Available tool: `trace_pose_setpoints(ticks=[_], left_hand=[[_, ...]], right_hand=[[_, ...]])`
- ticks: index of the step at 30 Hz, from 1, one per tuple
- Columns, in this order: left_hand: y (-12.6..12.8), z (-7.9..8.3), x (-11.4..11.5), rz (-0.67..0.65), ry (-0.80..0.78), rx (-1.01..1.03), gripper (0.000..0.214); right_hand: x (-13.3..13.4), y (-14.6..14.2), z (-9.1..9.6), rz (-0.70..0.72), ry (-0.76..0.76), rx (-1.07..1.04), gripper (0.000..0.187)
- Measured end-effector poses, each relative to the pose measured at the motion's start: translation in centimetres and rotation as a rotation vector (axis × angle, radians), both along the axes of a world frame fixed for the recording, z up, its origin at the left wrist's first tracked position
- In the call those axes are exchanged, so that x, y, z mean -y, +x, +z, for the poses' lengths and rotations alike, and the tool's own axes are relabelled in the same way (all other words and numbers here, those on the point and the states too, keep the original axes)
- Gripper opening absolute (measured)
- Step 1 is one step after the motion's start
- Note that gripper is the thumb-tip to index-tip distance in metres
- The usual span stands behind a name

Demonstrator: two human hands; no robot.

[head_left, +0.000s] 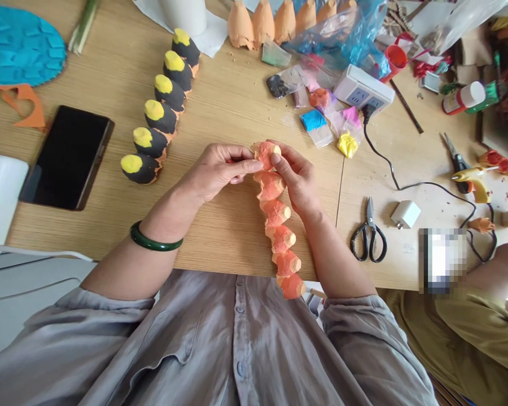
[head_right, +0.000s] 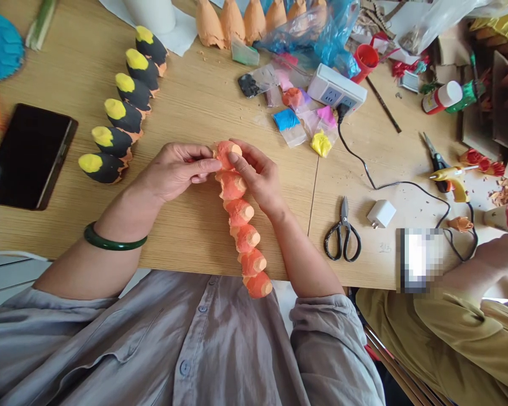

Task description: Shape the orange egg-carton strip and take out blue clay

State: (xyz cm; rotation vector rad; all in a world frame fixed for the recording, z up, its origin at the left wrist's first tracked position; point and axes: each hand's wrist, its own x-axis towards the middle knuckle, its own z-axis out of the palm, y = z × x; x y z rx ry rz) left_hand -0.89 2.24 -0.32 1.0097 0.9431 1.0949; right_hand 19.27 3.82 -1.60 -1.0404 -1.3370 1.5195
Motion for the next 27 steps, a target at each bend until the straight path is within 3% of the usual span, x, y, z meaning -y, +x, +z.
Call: trace_pose_setpoints(ticks=[4, 11, 19, 23, 27], left_hand=[[-0.1, 0.3, 0.0, -0.070, -0.074, 0.031, 0.038], [0.3, 0.1, 0.2, 0.046, -0.082, 0.038, 0.038], [1.1, 0.5, 0.5, 0.119, -0.101, -0.003, 0.037], [1.1, 0.9, 0.5, 0.098, -0.175, 0.100, 0.036], [0.7, 0.6, 0.4, 0.061, -0.101, 0.027, 0.033]], right_hand=[[-0.1, 0.0, -0.3, -0.019, -0.007, -0.022, 0.052], [-0.1, -0.1, -0.4, -0.026, -0.001, 0.055, 0.059], [0.3, -0.5, 0.2, -0.043, -0.049, 0.078, 0.053], [0.3, -0.5, -0.1, -0.073, -0.061, 0.001, 0.046], [0.2, -0.5, -0.3, -0.097, -0.066, -0.001, 0.045]])
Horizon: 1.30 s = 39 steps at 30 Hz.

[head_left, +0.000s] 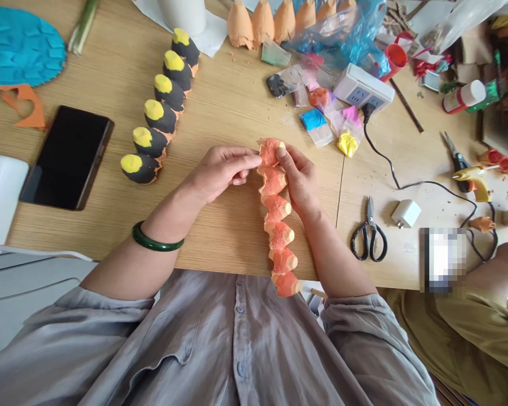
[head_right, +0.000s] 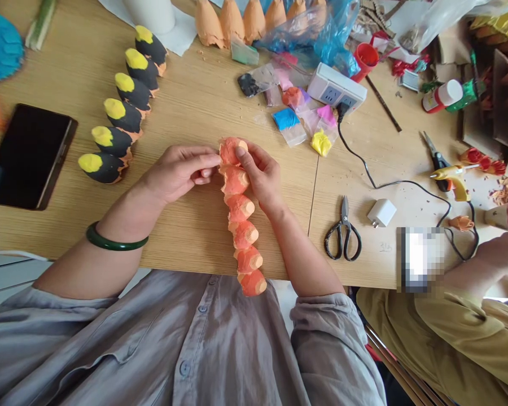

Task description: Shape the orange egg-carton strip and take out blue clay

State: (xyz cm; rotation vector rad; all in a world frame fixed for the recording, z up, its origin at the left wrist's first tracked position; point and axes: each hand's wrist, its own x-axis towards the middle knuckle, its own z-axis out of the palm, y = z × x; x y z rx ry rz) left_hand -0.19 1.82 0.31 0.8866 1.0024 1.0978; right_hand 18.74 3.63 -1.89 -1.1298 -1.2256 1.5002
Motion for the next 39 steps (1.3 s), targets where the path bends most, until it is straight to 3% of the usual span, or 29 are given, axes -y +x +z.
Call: trace_pose_setpoints(ticks=[9, 16, 21, 24, 30, 35, 39], left_hand=[[-0.4, -0.7, 0.1, 0.029, 0.127, -0.256, 0.037], [-0.4, -1.4, 0.0, 0.022, 0.078, -0.216, 0.035], [-0.4, -0.7, -0.2, -0.071, 0.029, -0.080, 0.026], [-0.5, -0.2, -0.3, -0.120, -0.009, -0.024, 0.035], [-0.3, -0.4, -0.2, -0.069, 0.059, -0.099, 0.055], [-0.1, -0.8, 0.0, -0.028, 0.069, -0.170, 0.038], [-0.1, -0.6, -0.1, -0.063, -0.027, -0.081, 0.021]], right_hand=[[-0.1, -0.1, -0.1, 0.012, 0.064, 0.058, 0.052], [0.3, -0.4, 0.0, -0.010, 0.047, 0.063, 0.060], [0.0, -0.2, -0.1, 0.031, -0.016, 0.043, 0.055], [0.0, -0.1, -0.1, 0.011, -0.009, 0.007, 0.049], [0.1, -0.2, -0.2, -0.004, 0.052, 0.043, 0.049], [0.1, -0.2, -0.3, -0.015, 0.006, -0.013, 0.050], [0.1, -0.1, -0.2, -0.023, 0.023, 0.032, 0.049]])
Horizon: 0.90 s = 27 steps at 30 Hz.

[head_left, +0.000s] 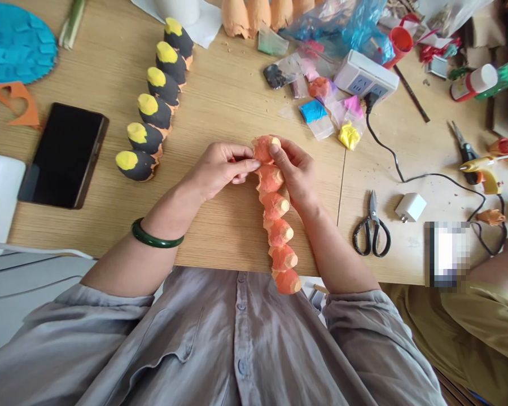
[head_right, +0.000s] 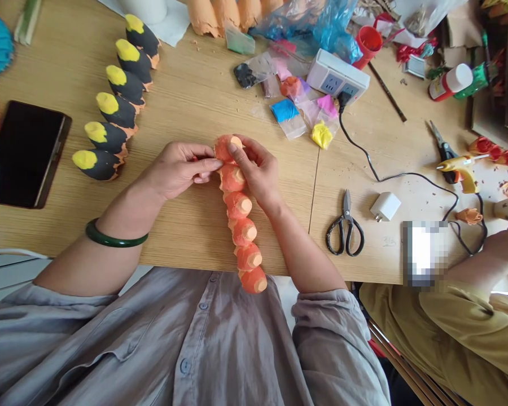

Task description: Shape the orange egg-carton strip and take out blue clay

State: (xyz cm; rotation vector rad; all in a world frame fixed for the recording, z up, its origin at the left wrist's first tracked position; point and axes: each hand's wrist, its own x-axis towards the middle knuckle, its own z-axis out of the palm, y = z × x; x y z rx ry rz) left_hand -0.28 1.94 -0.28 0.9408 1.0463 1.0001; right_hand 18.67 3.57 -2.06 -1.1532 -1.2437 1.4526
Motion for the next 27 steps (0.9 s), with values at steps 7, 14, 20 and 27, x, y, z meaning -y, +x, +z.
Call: trace_pose_setpoints(ticks=[7, 14, 20, 27], left_hand=[[-0.6, 0.1, -0.1, -0.038, 0.077, -0.062, 0.043], [-1.0, -1.0, -0.4, -0.023, 0.118, -0.150, 0.050], [-1.5, 0.8, -0.5, -0.103, -0.043, -0.042, 0.064], [-1.2, 2.0, -0.2, -0.069, -0.091, -0.017, 0.064]], right_hand=[[0.0, -0.1, 0.0, 0.005, 0.032, 0.028, 0.050], [0.4, -0.6, 0.0, 0.040, 0.024, 0.073, 0.056], [0.2, -0.7, 0.0, 0.071, 0.044, 0.012, 0.061], [-0.6, 0.0, -0.6, 0.030, -0.024, -0.017, 0.049]])
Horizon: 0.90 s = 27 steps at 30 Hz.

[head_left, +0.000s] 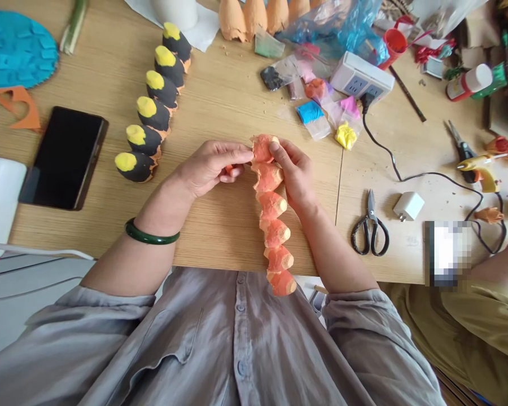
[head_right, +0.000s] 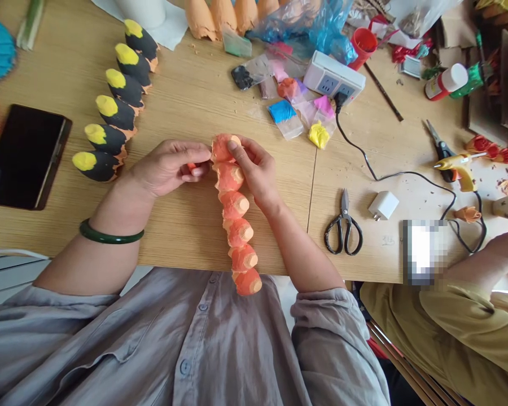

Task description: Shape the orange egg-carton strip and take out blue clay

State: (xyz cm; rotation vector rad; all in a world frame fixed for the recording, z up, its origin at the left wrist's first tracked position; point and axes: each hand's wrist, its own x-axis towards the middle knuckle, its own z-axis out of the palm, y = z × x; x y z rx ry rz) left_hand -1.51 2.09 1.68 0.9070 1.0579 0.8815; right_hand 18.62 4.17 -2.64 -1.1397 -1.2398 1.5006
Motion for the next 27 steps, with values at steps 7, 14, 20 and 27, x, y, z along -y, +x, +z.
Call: trace_pose_setpoints(ticks=[7, 14, 20, 27], left_hand=[[0.6, -1.5, 0.0, 0.044, 0.132, -0.073, 0.037], [0.4, -1.6, 0.3, 0.014, 0.405, -0.317, 0.042], [0.2, -1.3, 0.1, -0.032, 0.324, -0.247, 0.030], [0.3, -1.8, 0.0, -0.024, 0.195, -0.156, 0.028]], right_hand=[[0.2, -0.1, 0.0, -0.005, -0.002, -0.021, 0.049], [0.4, 0.0, 0.2, -0.014, -0.028, -0.004, 0.053], [0.0, 0.2, 0.1, -0.012, -0.005, 0.007, 0.050], [0.4, 0.0, 0.3, -0.022, -0.016, -0.022, 0.045]])
